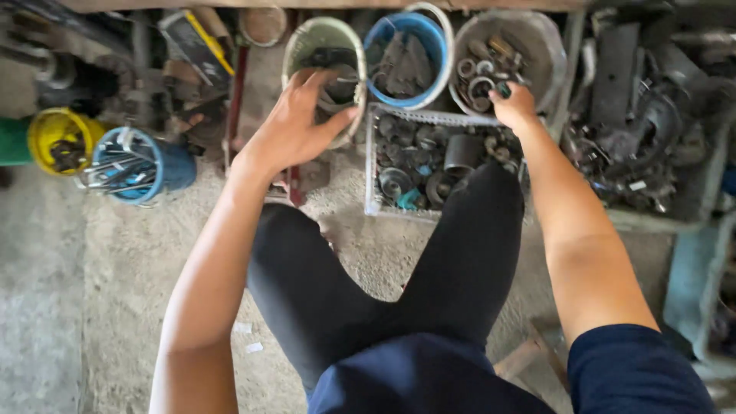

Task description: Cleaning and inspecting various automotive components including springs, bolts, and circular metal parts with a cloth.

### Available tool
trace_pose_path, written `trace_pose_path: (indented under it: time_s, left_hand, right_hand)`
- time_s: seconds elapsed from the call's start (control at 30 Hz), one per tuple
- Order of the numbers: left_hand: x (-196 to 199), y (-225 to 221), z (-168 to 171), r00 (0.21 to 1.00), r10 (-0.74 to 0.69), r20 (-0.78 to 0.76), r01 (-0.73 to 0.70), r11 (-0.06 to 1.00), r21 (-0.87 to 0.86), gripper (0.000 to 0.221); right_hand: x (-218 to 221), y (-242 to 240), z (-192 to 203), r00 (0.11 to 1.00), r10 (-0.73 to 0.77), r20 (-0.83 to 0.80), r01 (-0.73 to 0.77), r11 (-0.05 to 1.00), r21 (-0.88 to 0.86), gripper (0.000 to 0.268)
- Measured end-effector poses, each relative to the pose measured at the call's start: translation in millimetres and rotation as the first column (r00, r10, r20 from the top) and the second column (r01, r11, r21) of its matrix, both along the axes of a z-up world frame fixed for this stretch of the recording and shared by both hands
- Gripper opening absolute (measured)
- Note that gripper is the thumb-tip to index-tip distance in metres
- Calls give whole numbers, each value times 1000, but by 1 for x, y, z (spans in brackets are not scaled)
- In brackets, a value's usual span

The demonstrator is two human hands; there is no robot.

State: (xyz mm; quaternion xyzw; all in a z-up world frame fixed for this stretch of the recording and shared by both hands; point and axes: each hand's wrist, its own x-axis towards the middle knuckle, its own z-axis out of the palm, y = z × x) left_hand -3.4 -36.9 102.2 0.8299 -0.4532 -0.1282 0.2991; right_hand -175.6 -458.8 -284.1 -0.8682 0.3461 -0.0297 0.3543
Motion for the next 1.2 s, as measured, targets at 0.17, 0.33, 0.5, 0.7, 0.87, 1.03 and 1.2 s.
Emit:
trace_pose_path:
  time_s: [0.17,0.33,0.5,0.7,0.87,1.03,1.2]
  left_hand:
    - [8,-33,30,975,98,-201,-103,995,-14,59]
    - [4,-52,-9,909,142,-391,-158,987,-8,58]
    - [1,-62,-41,998,-32,53,26,993,115,63]
    - [18,-73,-49,999,-45,-7,45,957,286,53]
    - [17,-75,-73,987,-31,-157,61,980,190,57]
    - [-5,-95,-79,821,93,-563,24,980,196,72]
    - [-17,-106,-79,289,142,-947,-214,974,81,78]
  right_hand:
    - [21,20,10,989,-60,-135,55,997,-46,41]
    - [18,25,-5,975,-216,-51,205,965,-166,48]
    - [9,36,0,984,-35,176,87,952,-293,42]
    - [-1,55,18,919,-157,361,267,922,-280,35]
    - [10,66,58,701,-393,596,433,898,83,27]
    - [21,105,165,670,-452,589,104,843,528,19]
    - [11,155,246,728,4,685,-44,998,41,15]
